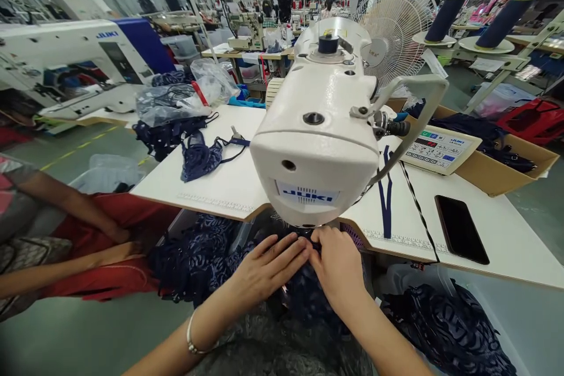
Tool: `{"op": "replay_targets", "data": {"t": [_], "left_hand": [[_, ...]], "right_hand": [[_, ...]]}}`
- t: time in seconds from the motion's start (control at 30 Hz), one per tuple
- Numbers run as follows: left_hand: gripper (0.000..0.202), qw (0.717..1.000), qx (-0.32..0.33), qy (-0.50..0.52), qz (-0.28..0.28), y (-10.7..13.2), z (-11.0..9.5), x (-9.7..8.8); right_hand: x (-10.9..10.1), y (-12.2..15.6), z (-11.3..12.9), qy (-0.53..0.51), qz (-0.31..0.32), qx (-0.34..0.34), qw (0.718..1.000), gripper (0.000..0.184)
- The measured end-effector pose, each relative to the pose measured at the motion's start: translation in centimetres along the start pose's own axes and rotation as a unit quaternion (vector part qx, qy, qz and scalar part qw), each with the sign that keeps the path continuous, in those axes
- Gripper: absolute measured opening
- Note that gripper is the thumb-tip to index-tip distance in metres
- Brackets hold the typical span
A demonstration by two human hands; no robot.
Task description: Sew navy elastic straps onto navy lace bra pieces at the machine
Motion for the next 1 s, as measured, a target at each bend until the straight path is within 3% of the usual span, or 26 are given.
{"op": "replay_targets", "data": {"t": [0.1, 0.17, 0.23, 0.5, 1.0], "left_hand": [[0.046, 0.998, -0.030, 0.025, 0.042, -0.8, -0.8, 0.4], [0.047, 0.997, -0.047, 0.038, 0.045, -1.0, -0.8, 0.4], [0.047, 0.996, -0.061, 0.052, 0.042, -1.1, -0.6, 0.2], [0.052, 0.988, -0.123, 0.091, 0.029, -1.3, -0.1, 0.3], [0.049, 0.989, -0.118, 0.078, 0.038, -1.4, 0.3, 0.2]], "right_hand": [[0.9, 1.1, -2.3, -0.207, 0.029, 0.156, 0.965, 0.018], [1.5, 1.4, -3.3, -0.315, 0.050, 0.203, 0.926, 0.023], [1.6, 1.2, -4.0, -0.351, 0.062, 0.214, 0.910, 0.024], [0.6, -0.6, -4.0, -0.238, 0.050, 0.193, 0.950, 0.024], [0.4, -1.1, -3.5, -0.175, 0.051, 0.201, 0.962, 0.027]]}}
Point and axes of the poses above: each hand's wrist, its own y-axis away from the middle knuckle, its own x-axis out of the palm, z = x × y, the point moved 4 cm from there along -y, towards the middle knuckle, and after that the axes turned 2 degrees about -y, right-handed, at the moved point
